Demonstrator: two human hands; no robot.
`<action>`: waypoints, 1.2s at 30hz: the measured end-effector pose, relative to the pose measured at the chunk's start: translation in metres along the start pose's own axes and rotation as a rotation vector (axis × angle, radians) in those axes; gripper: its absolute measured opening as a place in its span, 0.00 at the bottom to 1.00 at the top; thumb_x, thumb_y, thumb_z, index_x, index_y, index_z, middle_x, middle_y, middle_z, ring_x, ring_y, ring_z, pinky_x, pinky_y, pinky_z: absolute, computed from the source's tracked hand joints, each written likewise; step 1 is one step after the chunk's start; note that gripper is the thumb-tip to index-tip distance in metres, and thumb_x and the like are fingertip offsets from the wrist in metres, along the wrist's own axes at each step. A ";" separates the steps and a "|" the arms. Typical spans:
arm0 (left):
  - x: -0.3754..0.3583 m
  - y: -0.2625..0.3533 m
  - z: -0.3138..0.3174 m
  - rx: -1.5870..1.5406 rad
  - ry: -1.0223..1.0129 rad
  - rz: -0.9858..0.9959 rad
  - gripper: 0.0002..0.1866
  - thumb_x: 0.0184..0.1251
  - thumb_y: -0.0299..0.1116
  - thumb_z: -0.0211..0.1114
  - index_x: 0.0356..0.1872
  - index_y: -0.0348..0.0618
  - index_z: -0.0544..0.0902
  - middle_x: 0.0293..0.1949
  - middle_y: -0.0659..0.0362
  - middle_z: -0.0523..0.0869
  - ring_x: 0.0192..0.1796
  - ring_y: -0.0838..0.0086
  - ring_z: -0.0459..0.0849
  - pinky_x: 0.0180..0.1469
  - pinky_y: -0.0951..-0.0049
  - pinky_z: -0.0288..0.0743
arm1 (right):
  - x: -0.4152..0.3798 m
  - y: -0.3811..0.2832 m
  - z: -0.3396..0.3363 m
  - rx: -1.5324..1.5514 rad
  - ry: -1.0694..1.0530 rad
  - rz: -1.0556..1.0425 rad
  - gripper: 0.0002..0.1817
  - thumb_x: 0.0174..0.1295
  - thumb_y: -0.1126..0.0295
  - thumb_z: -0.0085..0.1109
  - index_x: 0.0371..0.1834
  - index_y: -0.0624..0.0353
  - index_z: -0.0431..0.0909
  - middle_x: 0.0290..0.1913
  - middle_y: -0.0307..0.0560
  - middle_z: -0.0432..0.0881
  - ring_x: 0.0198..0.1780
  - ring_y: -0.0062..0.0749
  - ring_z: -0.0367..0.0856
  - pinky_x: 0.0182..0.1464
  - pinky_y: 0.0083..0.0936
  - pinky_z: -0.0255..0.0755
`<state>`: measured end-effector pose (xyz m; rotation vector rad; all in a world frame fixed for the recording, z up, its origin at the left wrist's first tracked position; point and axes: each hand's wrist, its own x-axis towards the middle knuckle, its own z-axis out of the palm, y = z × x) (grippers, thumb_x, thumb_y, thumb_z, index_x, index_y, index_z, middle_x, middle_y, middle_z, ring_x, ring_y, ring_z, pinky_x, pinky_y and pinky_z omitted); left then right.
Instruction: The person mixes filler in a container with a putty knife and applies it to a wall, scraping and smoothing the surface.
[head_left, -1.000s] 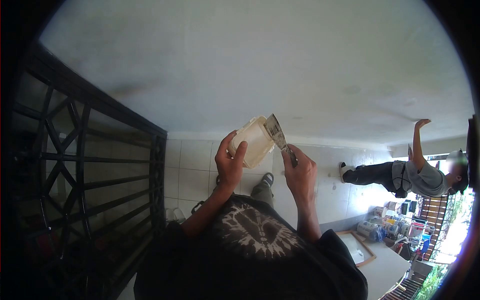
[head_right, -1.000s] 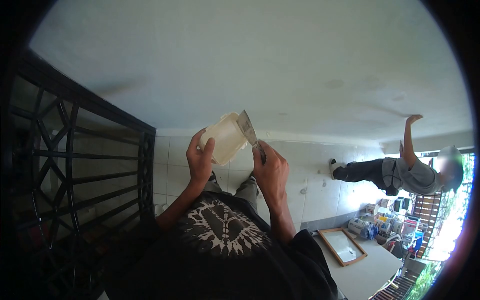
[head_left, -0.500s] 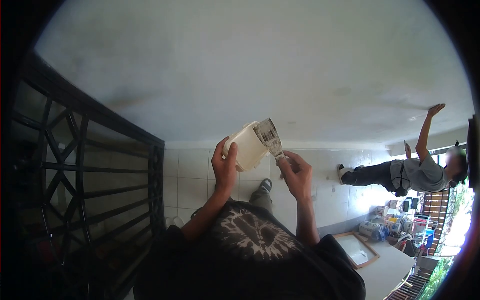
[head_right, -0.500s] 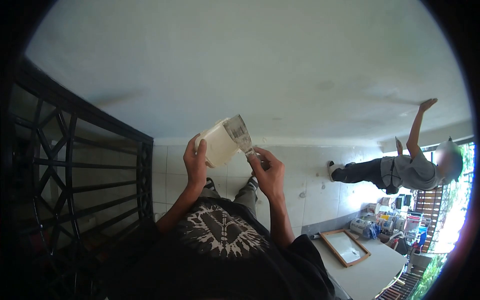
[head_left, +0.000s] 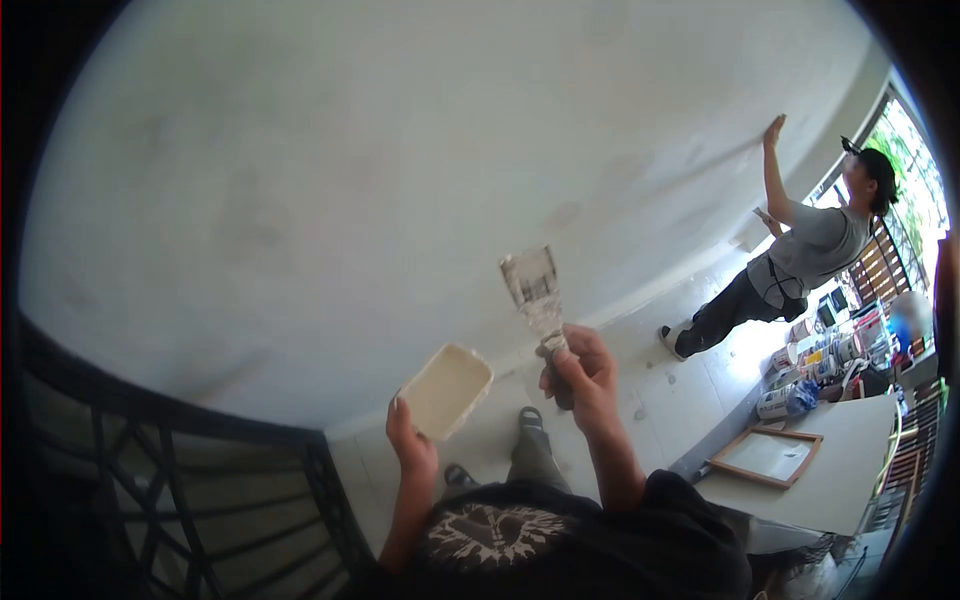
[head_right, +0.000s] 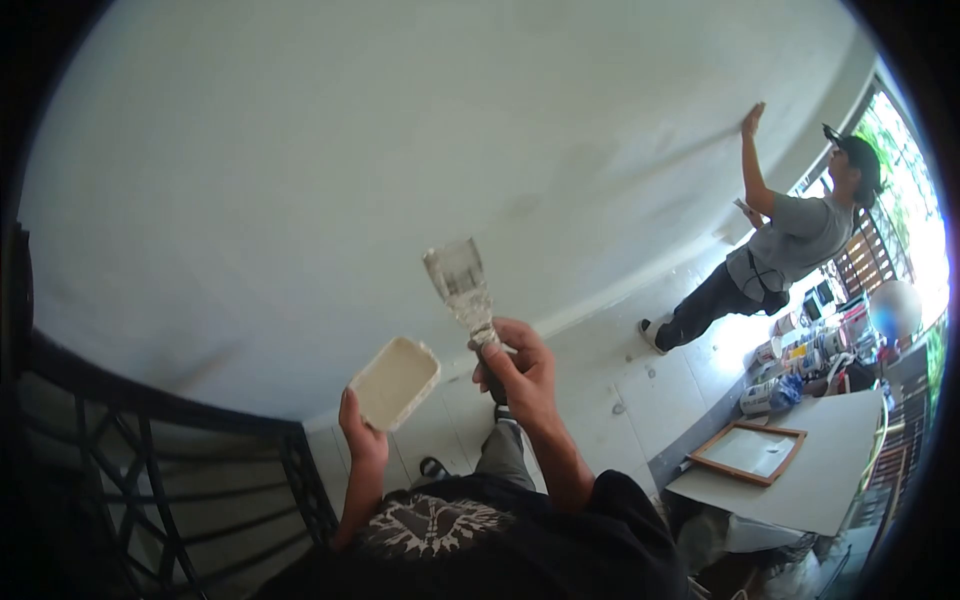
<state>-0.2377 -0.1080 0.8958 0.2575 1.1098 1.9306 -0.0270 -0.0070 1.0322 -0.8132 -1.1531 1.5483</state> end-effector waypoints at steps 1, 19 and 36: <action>0.000 -0.002 0.001 0.022 -0.002 0.020 0.21 0.78 0.44 0.52 0.57 0.35 0.75 0.51 0.53 0.81 0.53 0.67 0.82 0.55 0.67 0.75 | 0.014 -0.009 -0.006 0.011 0.021 -0.099 0.18 0.70 0.71 0.59 0.59 0.68 0.71 0.45 0.53 0.83 0.29 0.27 0.82 0.29 0.22 0.76; -0.018 -0.067 0.037 0.682 0.344 0.551 0.16 0.77 0.31 0.52 0.56 0.29 0.73 0.51 0.47 0.78 0.55 0.59 0.80 0.58 0.63 0.74 | 0.293 -0.140 -0.084 -1.104 0.556 -1.744 0.20 0.45 0.82 0.72 0.42 0.46 0.88 0.45 0.44 0.81 0.41 0.32 0.85 0.35 0.25 0.80; -0.019 -0.082 0.082 0.589 0.539 0.495 0.14 0.73 0.30 0.58 0.52 0.30 0.76 0.48 0.48 0.80 0.51 0.61 0.82 0.52 0.63 0.76 | 0.345 -0.144 -0.090 -1.144 0.490 -1.745 0.17 0.50 0.72 0.75 0.43 0.38 0.87 0.52 0.39 0.86 0.43 0.28 0.80 0.45 0.27 0.69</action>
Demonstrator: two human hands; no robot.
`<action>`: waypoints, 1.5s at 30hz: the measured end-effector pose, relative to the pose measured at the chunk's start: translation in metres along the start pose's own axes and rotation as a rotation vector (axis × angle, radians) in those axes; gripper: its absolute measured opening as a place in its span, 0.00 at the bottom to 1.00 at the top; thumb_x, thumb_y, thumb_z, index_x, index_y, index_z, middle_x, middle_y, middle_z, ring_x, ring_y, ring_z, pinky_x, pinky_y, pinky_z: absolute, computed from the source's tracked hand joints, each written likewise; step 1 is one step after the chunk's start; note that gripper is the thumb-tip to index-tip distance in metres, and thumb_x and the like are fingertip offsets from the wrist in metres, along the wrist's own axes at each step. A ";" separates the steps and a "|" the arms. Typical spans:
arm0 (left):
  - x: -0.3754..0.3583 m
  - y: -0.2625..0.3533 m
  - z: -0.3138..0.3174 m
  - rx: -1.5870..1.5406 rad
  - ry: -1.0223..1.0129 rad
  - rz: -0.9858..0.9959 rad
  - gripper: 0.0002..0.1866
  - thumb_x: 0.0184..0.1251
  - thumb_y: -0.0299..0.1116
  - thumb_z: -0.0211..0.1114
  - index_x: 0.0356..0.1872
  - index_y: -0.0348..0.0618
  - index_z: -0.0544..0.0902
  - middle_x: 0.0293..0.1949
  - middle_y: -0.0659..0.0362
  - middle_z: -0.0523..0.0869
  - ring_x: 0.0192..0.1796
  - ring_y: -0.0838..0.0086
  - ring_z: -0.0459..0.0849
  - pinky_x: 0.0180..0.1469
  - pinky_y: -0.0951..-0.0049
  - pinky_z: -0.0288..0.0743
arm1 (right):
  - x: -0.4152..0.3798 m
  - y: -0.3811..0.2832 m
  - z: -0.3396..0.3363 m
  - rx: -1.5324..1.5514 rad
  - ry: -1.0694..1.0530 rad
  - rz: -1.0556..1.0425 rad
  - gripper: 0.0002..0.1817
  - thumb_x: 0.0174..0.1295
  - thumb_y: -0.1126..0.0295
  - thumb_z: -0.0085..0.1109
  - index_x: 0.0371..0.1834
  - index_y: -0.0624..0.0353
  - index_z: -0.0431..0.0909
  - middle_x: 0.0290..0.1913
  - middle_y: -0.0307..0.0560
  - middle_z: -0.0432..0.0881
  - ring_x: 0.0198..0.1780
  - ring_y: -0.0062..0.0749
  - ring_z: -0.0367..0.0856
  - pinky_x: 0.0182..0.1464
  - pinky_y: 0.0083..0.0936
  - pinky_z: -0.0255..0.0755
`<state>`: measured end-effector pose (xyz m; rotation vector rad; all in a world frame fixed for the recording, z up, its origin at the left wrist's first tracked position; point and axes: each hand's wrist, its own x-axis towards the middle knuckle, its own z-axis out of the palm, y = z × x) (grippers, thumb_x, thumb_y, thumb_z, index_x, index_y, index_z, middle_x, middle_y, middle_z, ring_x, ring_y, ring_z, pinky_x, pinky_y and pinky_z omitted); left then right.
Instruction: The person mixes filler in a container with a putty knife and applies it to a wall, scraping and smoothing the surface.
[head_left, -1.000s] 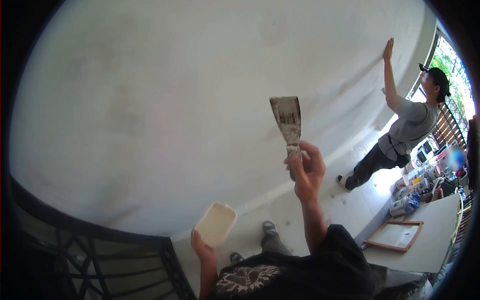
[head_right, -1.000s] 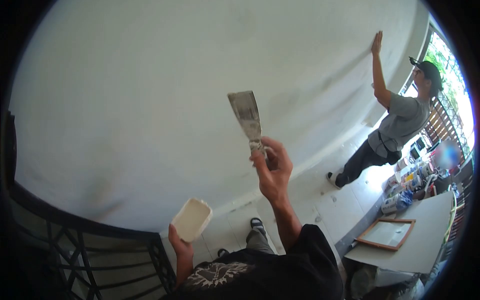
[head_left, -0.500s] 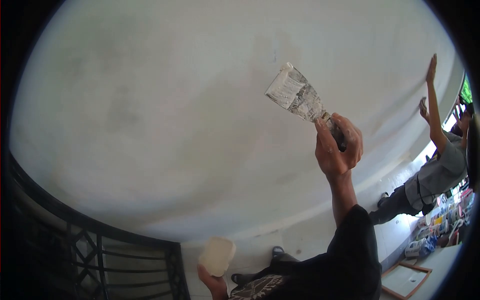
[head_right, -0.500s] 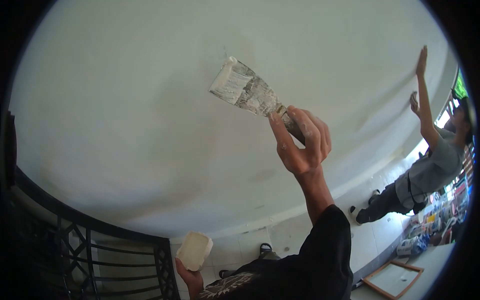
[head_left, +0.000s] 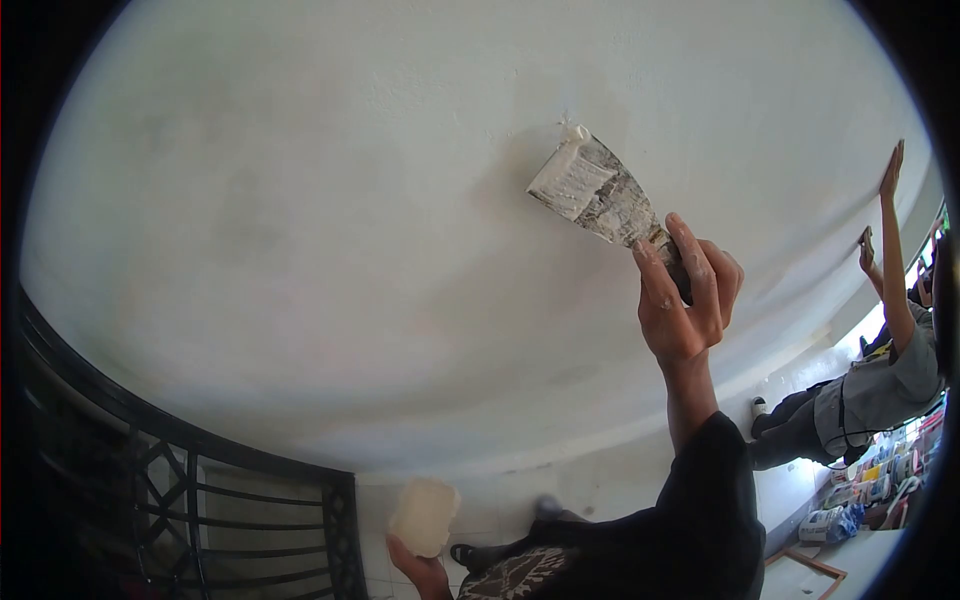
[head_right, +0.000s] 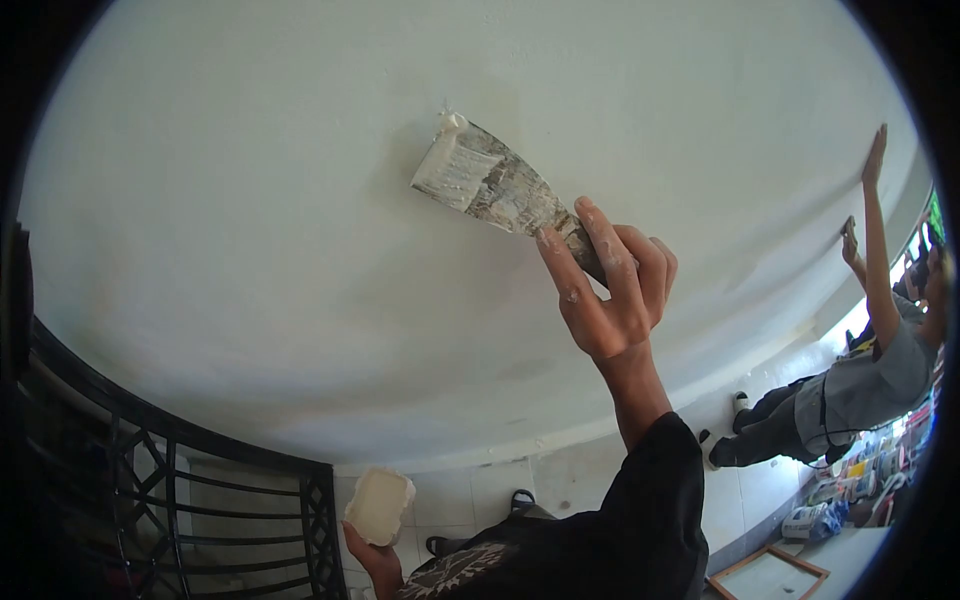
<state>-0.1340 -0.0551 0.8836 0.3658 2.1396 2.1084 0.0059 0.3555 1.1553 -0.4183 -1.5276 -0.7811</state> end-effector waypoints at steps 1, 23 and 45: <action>0.000 -0.003 -0.002 0.018 -0.057 -0.051 0.23 0.76 0.43 0.50 0.59 0.34 0.72 0.55 0.49 0.78 0.57 0.61 0.79 0.59 0.61 0.73 | -0.001 0.001 0.000 -0.014 0.009 0.006 0.17 0.50 0.71 0.75 0.43 0.37 0.87 0.52 0.39 0.86 0.42 0.27 0.79 0.45 0.26 0.68; 0.000 -0.001 0.008 0.085 0.010 0.158 0.22 0.72 0.40 0.60 0.54 0.28 0.75 0.46 0.45 0.81 0.50 0.52 0.82 0.53 0.57 0.73 | 0.012 0.007 0.001 0.098 0.004 -0.024 0.16 0.49 0.75 0.72 0.41 0.44 0.88 0.49 0.43 0.85 0.44 0.32 0.84 0.42 0.28 0.76; 0.000 -0.002 0.008 0.084 -0.013 0.176 0.21 0.74 0.40 0.59 0.55 0.29 0.74 0.45 0.48 0.81 0.50 0.60 0.82 0.52 0.62 0.75 | 0.004 -0.037 -0.004 0.238 -0.091 0.222 0.20 0.48 0.81 0.71 0.46 0.52 0.88 0.47 0.48 0.81 0.43 0.37 0.82 0.39 0.28 0.78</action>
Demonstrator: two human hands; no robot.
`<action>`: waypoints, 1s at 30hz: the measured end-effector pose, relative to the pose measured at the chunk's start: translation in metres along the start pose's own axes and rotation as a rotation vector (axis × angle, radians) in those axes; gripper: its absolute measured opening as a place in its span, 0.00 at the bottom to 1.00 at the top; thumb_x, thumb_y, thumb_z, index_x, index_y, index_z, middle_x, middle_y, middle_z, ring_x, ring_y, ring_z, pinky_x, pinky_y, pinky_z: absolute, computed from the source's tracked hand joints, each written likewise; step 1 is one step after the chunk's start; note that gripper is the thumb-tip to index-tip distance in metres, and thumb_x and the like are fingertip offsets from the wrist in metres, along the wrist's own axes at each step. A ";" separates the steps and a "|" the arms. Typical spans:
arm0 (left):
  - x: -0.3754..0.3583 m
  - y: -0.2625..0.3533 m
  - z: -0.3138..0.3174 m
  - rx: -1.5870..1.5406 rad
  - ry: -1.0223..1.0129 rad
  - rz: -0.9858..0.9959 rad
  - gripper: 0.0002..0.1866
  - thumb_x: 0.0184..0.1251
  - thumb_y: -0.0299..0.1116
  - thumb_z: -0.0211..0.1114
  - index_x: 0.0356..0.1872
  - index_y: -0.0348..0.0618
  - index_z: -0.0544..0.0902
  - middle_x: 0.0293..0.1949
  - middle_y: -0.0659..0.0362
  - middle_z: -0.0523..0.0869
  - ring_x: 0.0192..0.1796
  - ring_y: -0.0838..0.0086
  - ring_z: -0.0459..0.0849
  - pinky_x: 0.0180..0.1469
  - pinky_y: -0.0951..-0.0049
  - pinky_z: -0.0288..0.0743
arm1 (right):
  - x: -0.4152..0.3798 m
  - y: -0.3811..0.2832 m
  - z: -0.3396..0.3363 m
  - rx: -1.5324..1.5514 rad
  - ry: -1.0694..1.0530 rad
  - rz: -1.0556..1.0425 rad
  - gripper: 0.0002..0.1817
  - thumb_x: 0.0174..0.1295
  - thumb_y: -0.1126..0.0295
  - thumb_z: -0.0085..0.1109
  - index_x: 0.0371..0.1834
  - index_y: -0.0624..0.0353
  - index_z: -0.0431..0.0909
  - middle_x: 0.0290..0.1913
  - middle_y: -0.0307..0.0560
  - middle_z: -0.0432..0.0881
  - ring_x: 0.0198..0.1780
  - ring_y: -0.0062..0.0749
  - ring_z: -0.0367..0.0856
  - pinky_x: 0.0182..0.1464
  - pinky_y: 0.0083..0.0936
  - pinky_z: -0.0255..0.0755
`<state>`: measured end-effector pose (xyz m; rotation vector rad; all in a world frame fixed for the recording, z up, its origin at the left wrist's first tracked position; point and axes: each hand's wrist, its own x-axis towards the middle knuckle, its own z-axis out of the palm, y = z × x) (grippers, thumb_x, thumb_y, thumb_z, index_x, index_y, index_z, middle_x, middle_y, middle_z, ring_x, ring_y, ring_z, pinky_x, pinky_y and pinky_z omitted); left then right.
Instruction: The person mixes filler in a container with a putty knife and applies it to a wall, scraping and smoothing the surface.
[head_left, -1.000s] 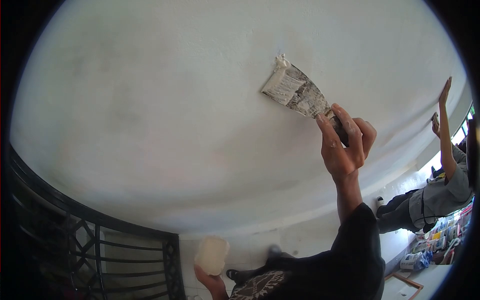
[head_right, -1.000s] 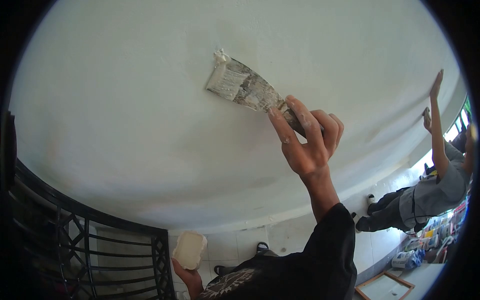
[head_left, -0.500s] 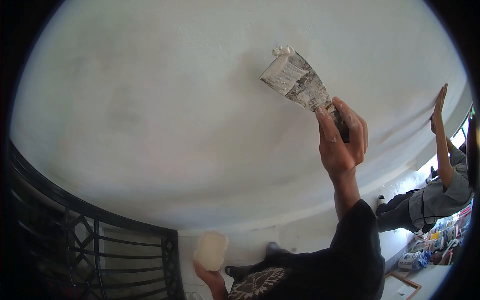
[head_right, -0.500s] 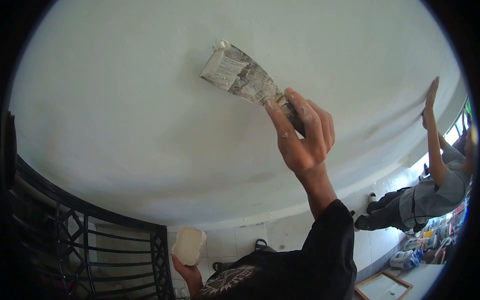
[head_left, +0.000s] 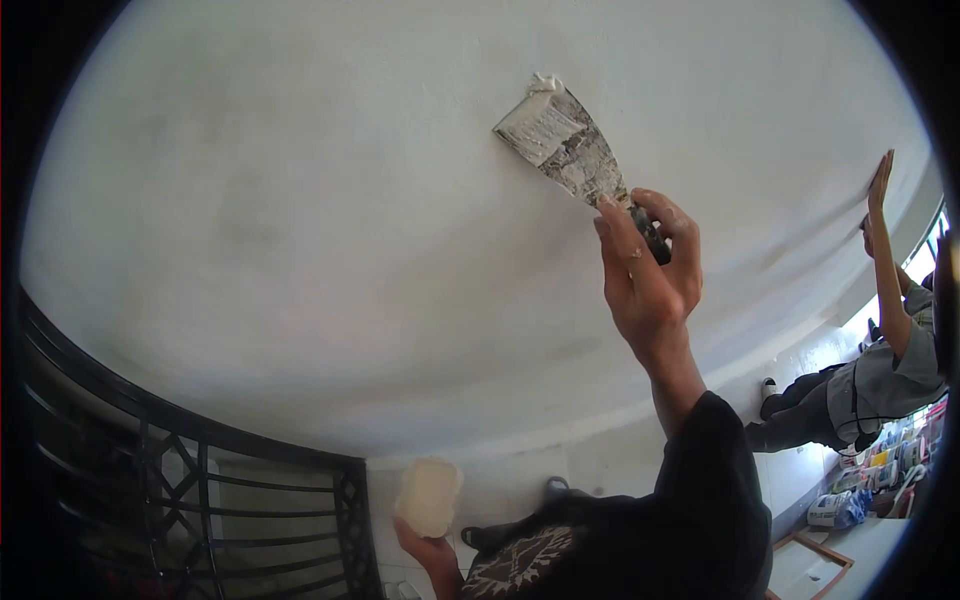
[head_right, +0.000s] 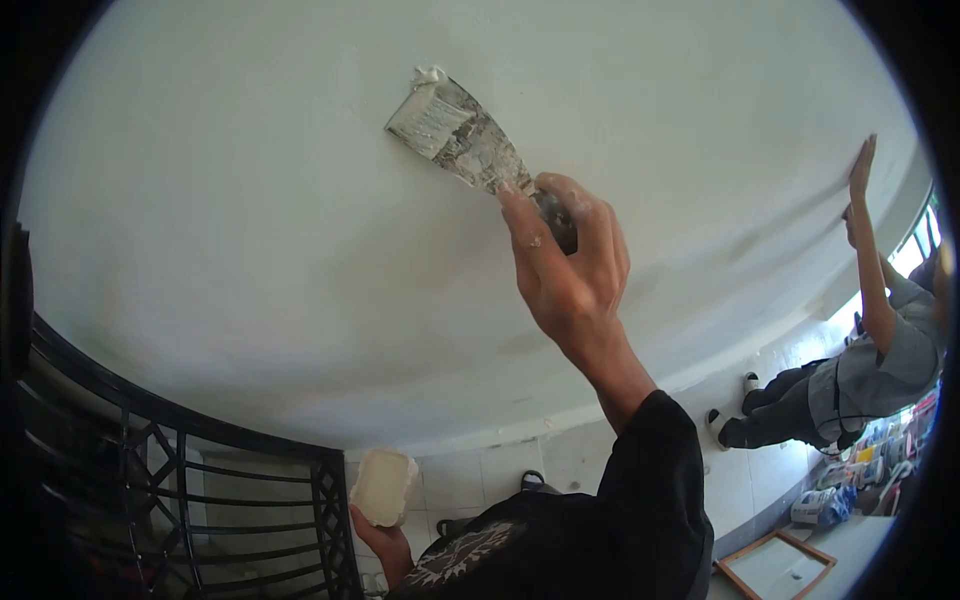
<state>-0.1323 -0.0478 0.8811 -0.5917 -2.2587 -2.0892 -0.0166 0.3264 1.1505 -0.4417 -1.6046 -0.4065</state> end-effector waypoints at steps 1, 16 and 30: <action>-0.007 0.018 0.007 -0.157 0.061 -0.143 0.21 0.74 0.39 0.60 0.55 0.29 0.74 0.46 0.48 0.81 0.50 0.61 0.82 0.52 0.62 0.75 | 0.005 0.006 -0.011 0.033 -0.016 0.037 0.19 0.49 0.81 0.71 0.46 0.53 0.87 0.47 0.48 0.81 0.42 0.37 0.82 0.37 0.28 0.78; -0.007 0.008 -0.015 -0.153 -0.042 -0.253 0.31 0.79 0.54 0.47 0.67 0.38 0.68 0.65 0.51 0.75 0.67 0.61 0.74 0.68 0.59 0.66 | -0.012 -0.042 -0.006 0.308 0.035 0.295 0.21 0.53 0.84 0.68 0.51 0.57 0.84 0.49 0.52 0.81 0.40 0.36 0.79 0.35 0.25 0.75; -0.004 -0.005 -0.032 -0.097 -0.060 -0.217 0.33 0.78 0.57 0.48 0.69 0.39 0.67 0.66 0.51 0.74 0.68 0.61 0.73 0.69 0.59 0.65 | -0.011 -0.050 0.020 0.254 0.084 0.260 0.23 0.54 0.84 0.67 0.55 0.56 0.82 0.56 0.52 0.74 0.49 0.40 0.76 0.34 0.27 0.75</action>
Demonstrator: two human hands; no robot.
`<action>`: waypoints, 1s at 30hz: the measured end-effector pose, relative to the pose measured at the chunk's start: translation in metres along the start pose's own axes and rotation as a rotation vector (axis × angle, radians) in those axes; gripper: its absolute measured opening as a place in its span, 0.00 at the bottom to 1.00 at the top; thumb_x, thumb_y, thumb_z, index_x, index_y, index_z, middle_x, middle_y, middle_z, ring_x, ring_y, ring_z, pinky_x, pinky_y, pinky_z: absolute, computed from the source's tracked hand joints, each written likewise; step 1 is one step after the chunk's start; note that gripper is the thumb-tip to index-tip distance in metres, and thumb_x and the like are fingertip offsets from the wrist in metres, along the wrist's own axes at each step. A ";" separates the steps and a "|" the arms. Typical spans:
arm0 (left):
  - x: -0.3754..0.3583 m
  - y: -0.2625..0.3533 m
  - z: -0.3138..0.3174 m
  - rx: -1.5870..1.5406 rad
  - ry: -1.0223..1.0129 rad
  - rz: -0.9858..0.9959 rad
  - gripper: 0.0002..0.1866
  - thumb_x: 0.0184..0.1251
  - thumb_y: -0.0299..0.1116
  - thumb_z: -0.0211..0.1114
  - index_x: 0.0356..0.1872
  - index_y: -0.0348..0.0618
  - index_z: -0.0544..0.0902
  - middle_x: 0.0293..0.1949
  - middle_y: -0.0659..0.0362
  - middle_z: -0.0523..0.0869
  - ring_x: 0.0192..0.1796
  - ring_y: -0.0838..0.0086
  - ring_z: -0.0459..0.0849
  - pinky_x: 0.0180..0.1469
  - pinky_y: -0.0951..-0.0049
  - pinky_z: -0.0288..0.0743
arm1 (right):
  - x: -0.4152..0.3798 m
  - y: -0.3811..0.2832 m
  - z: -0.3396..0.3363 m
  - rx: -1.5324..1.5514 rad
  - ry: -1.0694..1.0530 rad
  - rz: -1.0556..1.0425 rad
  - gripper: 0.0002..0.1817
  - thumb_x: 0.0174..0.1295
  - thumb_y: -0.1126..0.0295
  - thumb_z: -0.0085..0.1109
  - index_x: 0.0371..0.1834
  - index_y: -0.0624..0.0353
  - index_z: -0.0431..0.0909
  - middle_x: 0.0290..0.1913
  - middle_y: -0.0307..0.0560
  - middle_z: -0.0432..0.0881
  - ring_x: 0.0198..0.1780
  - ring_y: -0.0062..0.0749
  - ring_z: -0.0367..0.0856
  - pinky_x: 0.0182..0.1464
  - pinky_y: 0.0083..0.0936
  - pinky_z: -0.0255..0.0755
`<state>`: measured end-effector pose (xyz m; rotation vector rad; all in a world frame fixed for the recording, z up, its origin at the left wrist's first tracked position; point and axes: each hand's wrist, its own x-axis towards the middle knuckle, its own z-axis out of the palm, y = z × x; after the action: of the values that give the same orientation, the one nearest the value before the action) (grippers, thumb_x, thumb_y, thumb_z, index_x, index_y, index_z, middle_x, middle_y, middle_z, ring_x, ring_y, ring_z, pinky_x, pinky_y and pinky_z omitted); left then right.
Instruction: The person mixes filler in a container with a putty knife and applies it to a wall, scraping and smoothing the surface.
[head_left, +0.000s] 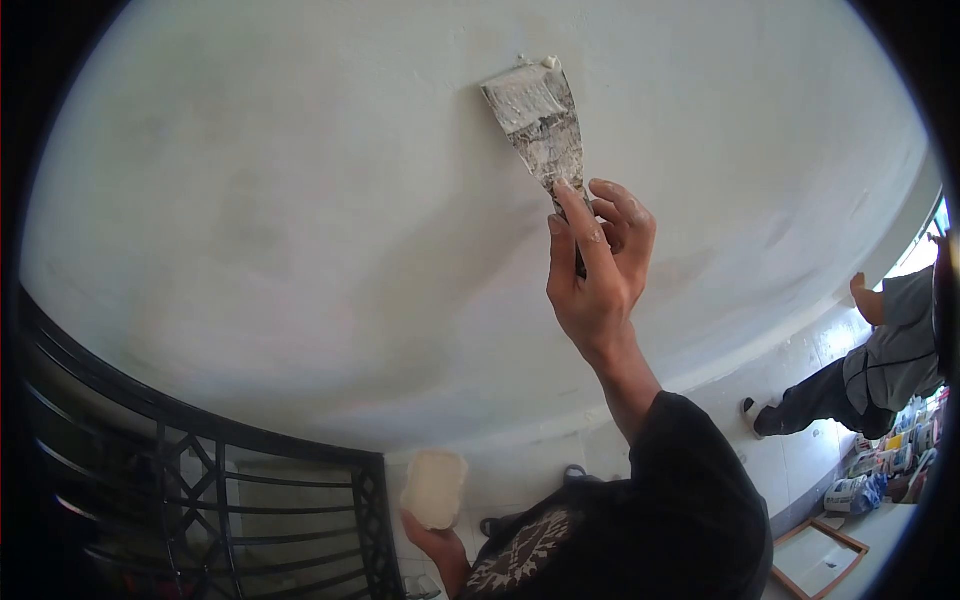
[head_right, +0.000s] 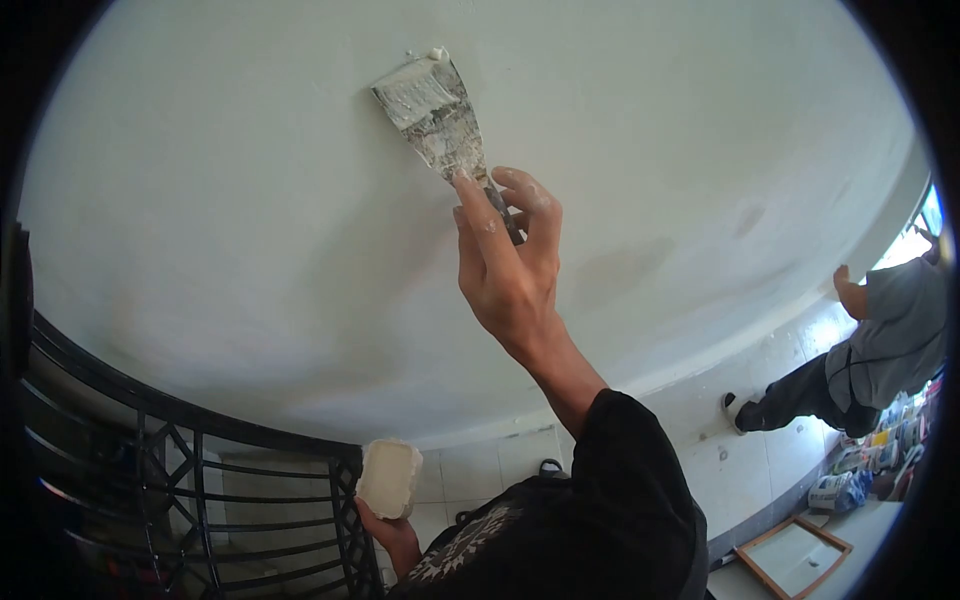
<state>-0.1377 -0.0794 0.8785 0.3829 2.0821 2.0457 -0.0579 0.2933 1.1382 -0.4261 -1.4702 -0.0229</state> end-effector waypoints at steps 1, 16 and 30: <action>0.000 0.000 0.000 0.001 0.002 -0.008 0.33 0.78 0.57 0.48 0.69 0.39 0.67 0.66 0.51 0.74 0.68 0.61 0.72 0.70 0.59 0.65 | -0.003 0.000 0.001 0.004 0.014 0.005 0.23 0.55 0.84 0.67 0.55 0.57 0.82 0.55 0.52 0.74 0.49 0.40 0.76 0.34 0.26 0.75; 0.001 -0.003 -0.004 -0.252 0.046 -0.112 0.32 0.77 0.55 0.50 0.69 0.38 0.67 0.66 0.51 0.74 0.68 0.61 0.73 0.69 0.60 0.65 | -0.007 0.003 0.003 -0.025 -0.019 0.027 0.19 0.58 0.85 0.64 0.52 0.60 0.83 0.52 0.51 0.73 0.47 0.38 0.78 0.36 0.27 0.78; -0.008 -0.004 -0.010 0.029 0.029 0.016 0.33 0.78 0.55 0.49 0.69 0.37 0.67 0.67 0.51 0.74 0.68 0.62 0.72 0.70 0.61 0.64 | -0.005 0.001 -0.005 0.015 0.031 -0.008 0.21 0.55 0.86 0.64 0.52 0.58 0.83 0.51 0.50 0.76 0.47 0.40 0.76 0.34 0.26 0.74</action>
<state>-0.1331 -0.0911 0.8744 0.3780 2.1353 2.0441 -0.0530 0.2914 1.1326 -0.4061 -1.4411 -0.0253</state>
